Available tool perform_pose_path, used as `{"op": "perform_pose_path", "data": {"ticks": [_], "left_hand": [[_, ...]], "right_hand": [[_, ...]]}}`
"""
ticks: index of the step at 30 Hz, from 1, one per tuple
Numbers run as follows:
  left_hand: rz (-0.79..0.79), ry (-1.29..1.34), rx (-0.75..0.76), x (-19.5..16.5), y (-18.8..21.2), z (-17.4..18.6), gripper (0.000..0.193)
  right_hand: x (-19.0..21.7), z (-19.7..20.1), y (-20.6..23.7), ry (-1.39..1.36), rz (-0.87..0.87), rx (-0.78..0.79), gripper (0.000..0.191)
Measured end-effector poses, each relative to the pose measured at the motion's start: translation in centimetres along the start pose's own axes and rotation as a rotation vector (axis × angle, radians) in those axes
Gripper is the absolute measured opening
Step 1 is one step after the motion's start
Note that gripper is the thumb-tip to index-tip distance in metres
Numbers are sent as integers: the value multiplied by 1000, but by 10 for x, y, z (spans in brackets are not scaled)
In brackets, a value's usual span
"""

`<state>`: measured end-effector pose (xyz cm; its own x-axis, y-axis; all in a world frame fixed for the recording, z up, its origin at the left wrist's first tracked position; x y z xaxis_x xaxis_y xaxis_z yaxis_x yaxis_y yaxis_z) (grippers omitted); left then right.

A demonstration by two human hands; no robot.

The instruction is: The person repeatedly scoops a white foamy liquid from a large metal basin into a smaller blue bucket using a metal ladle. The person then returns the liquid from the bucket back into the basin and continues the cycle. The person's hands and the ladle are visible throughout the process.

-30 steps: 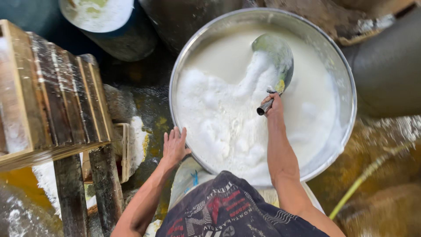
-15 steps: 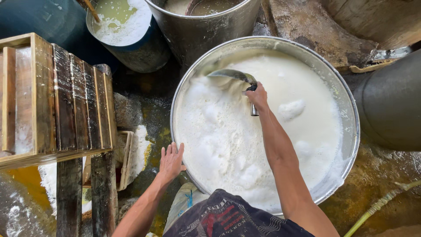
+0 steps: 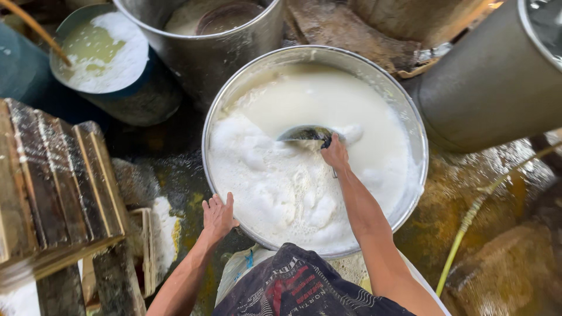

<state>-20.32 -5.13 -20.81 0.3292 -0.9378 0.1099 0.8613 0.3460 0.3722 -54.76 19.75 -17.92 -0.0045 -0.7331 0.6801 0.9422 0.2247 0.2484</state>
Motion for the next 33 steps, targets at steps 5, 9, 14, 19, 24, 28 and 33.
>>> {"op": "perform_pose_path", "data": {"ticks": [5,9,14,19,24,28,33], "left_hand": [[-63,-61,-13,-1,0,5,106],[-88,-120,29,4,4,0,106],[-109,-23,-72,12,3,5,101],[-127,127,-113,15,2,5,97],[-114,141,-61,14,-1,6,100],[-86,101,-35,11,-2,7,100],[-36,88,-68,11,1,14,100]], "right_hand": [[-54,42,49,-117,-34,-169,74],[-80,75,100,-265,126,-309,66],[-135,96,169,-426,-125,-357,49],[-196,65,208,-980,-463,-457,14],[-208,-9,187,-1532,-658,-333,12],[-163,-38,141,-1666,-535,-162,15],[-95,-57,73,-1747,-525,41,7]]}}
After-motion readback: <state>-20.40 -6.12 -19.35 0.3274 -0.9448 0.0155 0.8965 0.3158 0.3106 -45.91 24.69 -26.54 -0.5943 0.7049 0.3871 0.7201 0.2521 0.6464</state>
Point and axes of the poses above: each hand's wrist, its own y-axis away from the middle knuckle, its own z-axis out of the back of the hand, x = y × z, the point moved 9 cm from there along -y, towards the middle knuckle, and after that the axes turned 15 degrees about -y, right-handed, at the moved point
